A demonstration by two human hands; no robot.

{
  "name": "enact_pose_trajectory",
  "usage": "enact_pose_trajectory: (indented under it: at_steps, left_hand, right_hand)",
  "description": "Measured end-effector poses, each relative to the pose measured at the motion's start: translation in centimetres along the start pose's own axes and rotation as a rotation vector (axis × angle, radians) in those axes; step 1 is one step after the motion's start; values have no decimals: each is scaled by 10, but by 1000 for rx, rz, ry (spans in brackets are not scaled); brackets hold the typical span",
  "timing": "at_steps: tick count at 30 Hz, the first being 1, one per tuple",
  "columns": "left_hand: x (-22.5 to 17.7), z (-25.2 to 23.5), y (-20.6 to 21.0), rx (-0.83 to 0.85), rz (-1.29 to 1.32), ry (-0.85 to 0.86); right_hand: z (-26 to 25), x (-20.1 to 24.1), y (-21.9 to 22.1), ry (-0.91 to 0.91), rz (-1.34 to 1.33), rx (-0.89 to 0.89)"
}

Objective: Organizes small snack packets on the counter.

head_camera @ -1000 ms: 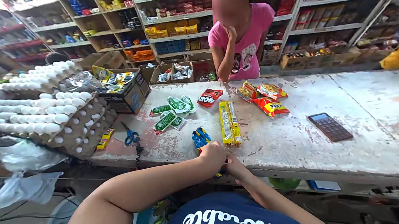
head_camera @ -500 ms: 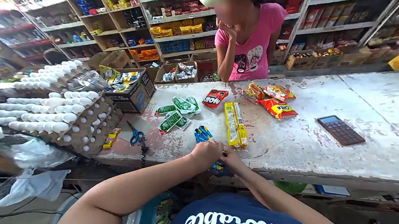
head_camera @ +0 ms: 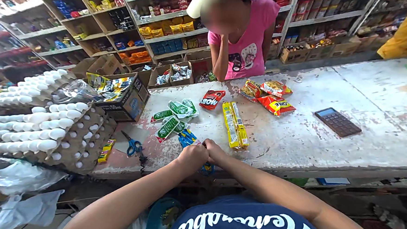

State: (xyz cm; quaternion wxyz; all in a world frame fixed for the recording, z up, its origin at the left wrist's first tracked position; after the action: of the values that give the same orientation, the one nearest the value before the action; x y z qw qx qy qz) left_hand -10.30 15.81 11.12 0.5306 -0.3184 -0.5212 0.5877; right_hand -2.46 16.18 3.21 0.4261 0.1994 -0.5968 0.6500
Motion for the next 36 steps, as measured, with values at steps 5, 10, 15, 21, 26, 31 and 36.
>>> enact_pose_trajectory:
  at_steps: [5, 10, 15, 21, 26, 31, 36]
  left_hand:
    - [12, 9, -3, -298, 7, -57]
    - [9, 13, 1, -508, -75, -16]
    - [28, 12, 7, -90, 280, -155]
    - [85, 27, 28, -108, 794, -273]
    - [80, 34, 39, -183, 885, -318]
    - [86, 37, 47, -180, 958, -359]
    - [103, 36, 49, -205, 1078, -325]
  right_hand:
    - [11, -2, 6, -1, -549, 8]
    - [4, 2, 4, -67, -392, -65]
    - [-4, 17, -1, -62, 116, 64]
    - [9, 19, -6, -42, 19, 39]
    - [19, 19, -2, -181, -114, -75]
    - [15, 27, -9, -312, -45, -221]
    - [1, 38, -10, -345, -101, -292]
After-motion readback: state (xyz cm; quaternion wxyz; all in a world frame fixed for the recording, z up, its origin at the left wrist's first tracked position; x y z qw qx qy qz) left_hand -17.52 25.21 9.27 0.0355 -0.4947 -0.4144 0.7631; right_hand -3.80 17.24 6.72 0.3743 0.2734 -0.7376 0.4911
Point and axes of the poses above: each hand's wrist, its own z-axis away from the middle knuckle, its own y-axis out of the palm, x = y × z, the point moved 7 cm from there along -z, towards the middle knuckle, and after that the axes turned 2 degrees about -z, right-handed, at the moved point
